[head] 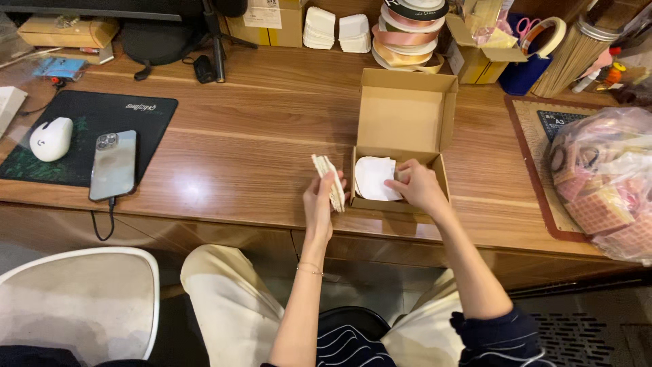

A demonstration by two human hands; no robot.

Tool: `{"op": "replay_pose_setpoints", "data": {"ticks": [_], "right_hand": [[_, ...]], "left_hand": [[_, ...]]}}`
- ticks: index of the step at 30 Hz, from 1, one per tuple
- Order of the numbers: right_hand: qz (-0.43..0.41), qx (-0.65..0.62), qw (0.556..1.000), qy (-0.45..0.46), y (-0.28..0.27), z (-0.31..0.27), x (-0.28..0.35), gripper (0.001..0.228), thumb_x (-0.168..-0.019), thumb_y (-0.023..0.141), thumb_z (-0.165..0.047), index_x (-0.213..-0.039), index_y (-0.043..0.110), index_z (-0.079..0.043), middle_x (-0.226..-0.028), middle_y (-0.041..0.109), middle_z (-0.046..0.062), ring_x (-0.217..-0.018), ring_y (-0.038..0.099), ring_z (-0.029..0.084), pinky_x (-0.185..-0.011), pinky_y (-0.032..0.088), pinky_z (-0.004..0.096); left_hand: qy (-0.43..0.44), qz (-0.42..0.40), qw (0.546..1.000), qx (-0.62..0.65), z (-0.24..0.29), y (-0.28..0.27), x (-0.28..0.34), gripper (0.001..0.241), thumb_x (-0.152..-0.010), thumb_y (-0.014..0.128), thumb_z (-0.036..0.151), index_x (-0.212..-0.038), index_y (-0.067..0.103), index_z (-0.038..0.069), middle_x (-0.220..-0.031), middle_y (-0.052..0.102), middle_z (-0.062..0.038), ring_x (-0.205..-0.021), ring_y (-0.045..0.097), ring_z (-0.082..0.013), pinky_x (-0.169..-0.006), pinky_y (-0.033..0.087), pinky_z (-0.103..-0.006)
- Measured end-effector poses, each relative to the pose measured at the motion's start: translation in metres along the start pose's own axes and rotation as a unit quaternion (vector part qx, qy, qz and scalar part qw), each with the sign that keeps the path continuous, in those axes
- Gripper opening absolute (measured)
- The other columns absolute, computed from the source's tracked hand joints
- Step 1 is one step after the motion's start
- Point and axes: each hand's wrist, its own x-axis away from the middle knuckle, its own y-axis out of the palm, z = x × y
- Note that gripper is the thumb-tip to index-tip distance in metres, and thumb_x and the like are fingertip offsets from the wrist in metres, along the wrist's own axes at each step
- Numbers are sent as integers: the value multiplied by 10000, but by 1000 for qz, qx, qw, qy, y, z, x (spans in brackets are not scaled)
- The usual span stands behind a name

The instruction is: The person places white foam containers into a cardboard box, adds a small plastic bag with a pink item, and closes the box. The person handles the items by hand and arranges them inside the box before sealing it.

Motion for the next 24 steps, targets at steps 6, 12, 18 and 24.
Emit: {"op": "replay_pose_setpoints", "data": {"ticks": [6, 12, 18, 24], "right_hand": [[1, -62, 998, 8, -4, -22, 20, 557, -996, 915, -421, -1371, 745, -46, -979, 896, 193, -1151, 831, 445, -1054, 658, 604], [81, -353, 927, -101, -87, -155, 135, 282, -1113, 835, -255, -1295, 861, -41, -1127, 881, 192, -1072, 844, 297, -903, 712, 429], [82, -539, 826, -142, -93, -214, 223, 435, -901, 954, -40, -1318, 834, -7, -1274, 896, 161, -1140, 803, 189, -950, 657, 306], [106, -566, 801, -166, -90, -212, 234, 463, -865, 968, 26, -1302, 816, 44, -1341, 837, 159, -1215, 805, 231, -944, 676, 308]], "left_hand": [[8, 9, 1000, -28, 5, 1, 15, 784, -1012, 888, 444, -1566, 647, -56, -1454, 786, -287, -1284, 798, -439, -1005, 711, -542], [94, -75, 993, -12, 71, 19, 65, 920, -1018, 839, 489, -1657, 520, -91, -1568, 686, -322, -1329, 772, -426, -1046, 707, -518], [194, -133, 972, -22, 121, 33, 119, 955, -939, 852, 487, -1652, 532, -61, -1618, 680, -266, -1310, 787, -396, -1068, 711, -562], [252, -163, 954, 5, 127, 34, 143, 936, -921, 902, 310, -1698, 502, -27, -1651, 677, -198, -1325, 762, -286, -1042, 718, -424]]}}
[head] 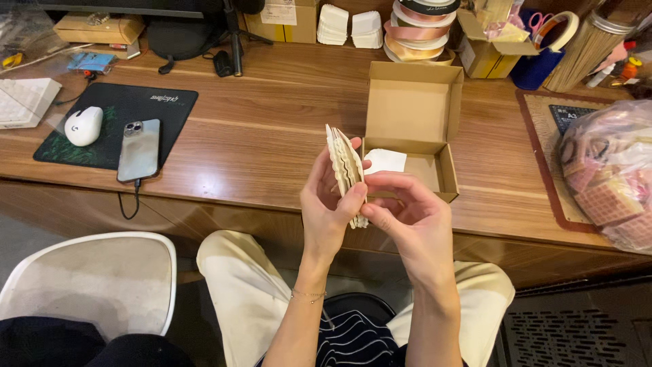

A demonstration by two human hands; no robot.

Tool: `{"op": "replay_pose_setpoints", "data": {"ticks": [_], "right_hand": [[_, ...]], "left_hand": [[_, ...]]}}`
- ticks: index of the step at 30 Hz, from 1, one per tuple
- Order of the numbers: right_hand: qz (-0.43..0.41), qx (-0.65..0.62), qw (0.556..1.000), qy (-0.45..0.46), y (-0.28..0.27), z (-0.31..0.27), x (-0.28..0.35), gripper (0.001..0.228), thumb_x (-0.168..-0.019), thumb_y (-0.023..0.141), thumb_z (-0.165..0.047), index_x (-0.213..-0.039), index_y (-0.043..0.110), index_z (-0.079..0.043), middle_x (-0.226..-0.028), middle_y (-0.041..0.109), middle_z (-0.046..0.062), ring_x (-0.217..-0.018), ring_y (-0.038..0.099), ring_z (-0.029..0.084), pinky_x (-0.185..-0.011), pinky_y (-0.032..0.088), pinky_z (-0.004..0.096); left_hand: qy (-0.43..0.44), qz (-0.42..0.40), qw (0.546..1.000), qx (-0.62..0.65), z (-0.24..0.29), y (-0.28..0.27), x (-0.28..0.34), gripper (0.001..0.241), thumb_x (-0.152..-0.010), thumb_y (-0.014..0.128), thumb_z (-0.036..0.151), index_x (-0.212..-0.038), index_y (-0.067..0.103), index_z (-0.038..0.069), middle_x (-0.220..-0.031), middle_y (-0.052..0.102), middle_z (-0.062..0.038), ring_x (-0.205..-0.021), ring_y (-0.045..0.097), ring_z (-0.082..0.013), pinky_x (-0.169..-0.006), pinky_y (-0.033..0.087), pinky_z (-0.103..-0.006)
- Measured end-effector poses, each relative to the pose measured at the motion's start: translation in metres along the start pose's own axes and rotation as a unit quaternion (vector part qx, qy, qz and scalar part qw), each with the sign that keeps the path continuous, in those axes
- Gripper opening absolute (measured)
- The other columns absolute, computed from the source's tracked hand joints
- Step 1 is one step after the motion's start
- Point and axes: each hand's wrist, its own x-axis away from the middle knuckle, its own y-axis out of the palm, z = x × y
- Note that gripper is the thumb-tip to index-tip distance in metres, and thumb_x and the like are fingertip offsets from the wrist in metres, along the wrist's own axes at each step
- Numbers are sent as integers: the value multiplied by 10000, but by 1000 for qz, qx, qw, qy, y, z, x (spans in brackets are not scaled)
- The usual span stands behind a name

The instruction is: The person places white foam containers into a cardboard box, adds a small plastic bag with a pink item, and closes the box. The person handles the items by hand and arranges them inside the box before sealing it.

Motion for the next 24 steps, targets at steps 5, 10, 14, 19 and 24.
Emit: {"op": "replay_pose_setpoints", "data": {"ticks": [5, 10, 14, 19, 24], "right_hand": [[-5, -6, 1000, -16, 0, -14, 6, 397, -892, 944, 33, -1269, 821, 59, -1317, 839, 185, -1171, 799, 205, -924, 679, 305], [-29, -21, 999, -31, -13, -16, 11, 384, -870, 936, 66, -1232, 815, 103, -1289, 816, 254, -1145, 793, 245, -932, 695, 365], [-50, -20, 998, -9, -19, -27, 19, 325, -918, 895, 18, -1229, 803, 38, -1333, 789, 218, -1236, 786, 267, -1049, 674, 341], [-67, -35, 997, -14, -27, -20, 19, 351, -924, 909, -52, -1244, 796, 37, -1349, 782, 225, -1282, 770, 274, -1062, 660, 340], [-68, -8, 998, -14, -26, -23, 12, 282, -969, 847, 13, -1245, 800, 45, -1343, 794, 234, -1294, 779, 299, -1114, 678, 378]], "left_hand": [[21, -7, 1000, -15, 9, 6, 4, 994, -909, 910, 350, -1717, 479, -37, -1653, 670, -220, -1330, 750, -290, -1089, 688, -443], [86, 4, 993, -83, 34, 18, 14, 1119, -861, 924, 412, -1740, 419, -61, -1650, 664, -253, -1362, 750, -338, -1148, 642, -513], [87, -1, 989, -119, 58, 25, 23, 1003, -882, 867, 231, -1758, 412, 53, -1695, 664, -203, -1393, 779, -287, -1154, 664, -360], [104, -10, 988, -117, 54, 26, 24, 1013, -893, 886, 230, -1763, 400, 52, -1717, 643, -225, -1420, 773, -297, -1180, 658, -368], [121, -6, 983, -139, 35, 18, 16, 979, -911, 869, 245, -1754, 410, 52, -1704, 657, -222, -1410, 788, -321, -1188, 665, -388]]}}
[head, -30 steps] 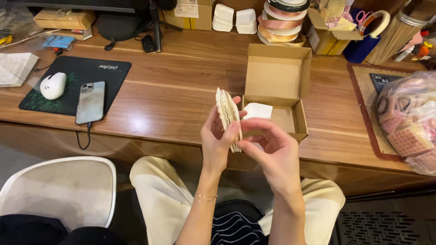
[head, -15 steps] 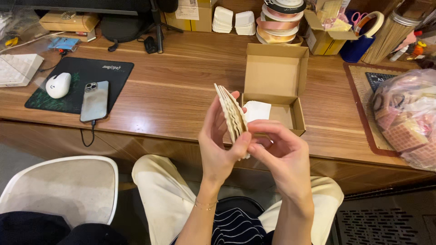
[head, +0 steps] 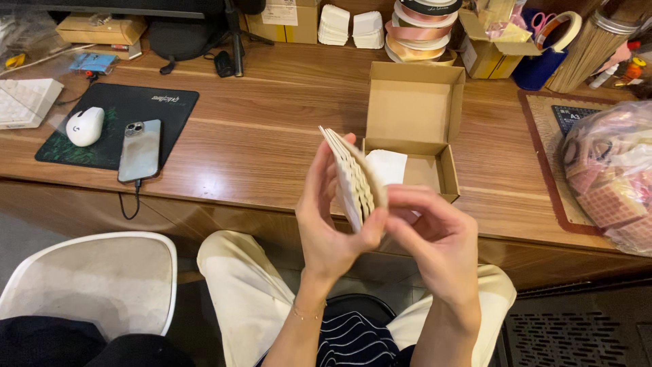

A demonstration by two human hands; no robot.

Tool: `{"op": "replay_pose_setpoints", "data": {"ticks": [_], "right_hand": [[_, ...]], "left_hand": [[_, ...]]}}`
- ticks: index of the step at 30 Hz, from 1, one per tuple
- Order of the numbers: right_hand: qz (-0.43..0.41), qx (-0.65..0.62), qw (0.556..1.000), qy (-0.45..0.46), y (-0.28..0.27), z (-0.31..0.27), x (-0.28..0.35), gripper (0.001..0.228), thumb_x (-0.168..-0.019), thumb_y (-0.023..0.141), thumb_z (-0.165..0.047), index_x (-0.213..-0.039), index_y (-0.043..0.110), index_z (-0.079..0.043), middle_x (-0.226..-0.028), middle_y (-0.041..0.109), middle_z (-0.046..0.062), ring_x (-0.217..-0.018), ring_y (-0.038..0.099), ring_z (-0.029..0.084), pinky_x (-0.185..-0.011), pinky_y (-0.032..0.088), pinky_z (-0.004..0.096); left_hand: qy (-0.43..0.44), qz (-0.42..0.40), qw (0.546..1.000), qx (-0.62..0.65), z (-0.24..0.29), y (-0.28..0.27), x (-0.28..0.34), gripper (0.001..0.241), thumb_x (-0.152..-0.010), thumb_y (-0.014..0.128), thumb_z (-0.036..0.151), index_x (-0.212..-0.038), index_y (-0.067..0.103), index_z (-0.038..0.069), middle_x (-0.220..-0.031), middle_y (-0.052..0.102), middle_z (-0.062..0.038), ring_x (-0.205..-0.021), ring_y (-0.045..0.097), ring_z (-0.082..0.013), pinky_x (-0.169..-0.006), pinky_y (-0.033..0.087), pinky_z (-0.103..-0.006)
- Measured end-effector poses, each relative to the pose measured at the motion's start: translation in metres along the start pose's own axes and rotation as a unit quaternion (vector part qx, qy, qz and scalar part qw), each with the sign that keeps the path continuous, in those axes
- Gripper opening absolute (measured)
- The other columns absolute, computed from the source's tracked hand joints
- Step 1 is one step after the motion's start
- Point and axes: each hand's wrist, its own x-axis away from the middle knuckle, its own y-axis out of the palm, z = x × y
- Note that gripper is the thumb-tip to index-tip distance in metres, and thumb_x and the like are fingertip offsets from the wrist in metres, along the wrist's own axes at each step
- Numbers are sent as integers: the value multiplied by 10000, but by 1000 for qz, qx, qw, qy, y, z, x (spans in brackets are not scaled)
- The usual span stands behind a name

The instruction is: The person places white foam containers into a cardboard box, adds a small plastic bag with a pink item, and closes the box. The person handles the items by hand and arranges them inside the box before sealing it.

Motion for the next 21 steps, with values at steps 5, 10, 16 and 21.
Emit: {"op": "replay_pose_setpoints", "data": {"ticks": [5, 10, 16, 21], "right_hand": [[93, 387, 908, -131, -28, 35, -39, 199, -1095, 777, 75, -1279, 836, 28, -1088, 849, 214, -918, 850, 360, -789, 687, 424], [51, 590, 760, -266, -127, 80, -133, 146, -1181, 732, -19, -1199, 819, -135, -1023, 729, 101, -1033, 729, 344, -929, 556, 463], [-251, 679, 651, -229, -132, 180, -191, 183, -1075, 723, -115, -1068, 830, -264, -1153, 784, 45, -1213, 706, 316, -1013, 586, 472], [-339, 653, 660, -153, -110, 225, -179, 127, -1085, 737, -182, -1092, 805, -289, -1253, 774, 8, -1300, 704, 281, -1048, 577, 452]], "left_hand": [[-195, -13, 981, 9, -74, -3, -9, 998, -920, 864, 353, -1723, 469, -88, -1518, 711, -340, -1306, 767, -464, -1134, 635, -575], [-330, 73, 929, 149, -164, -27, -5, 814, -1036, 827, 457, -1605, 578, -69, -1511, 753, -214, -1156, 821, -310, -883, 741, -418], [-390, 108, 904, 138, -191, -37, -1, 756, -1079, 786, 498, -1585, 606, -35, -1540, 744, -206, -1231, 809, -332, -875, 744, -405], [-408, 92, 900, 121, -204, -30, 5, 838, -1063, 810, 541, -1618, 583, -45, -1571, 711, -238, -1282, 796, -365, -883, 754, -393]]}}
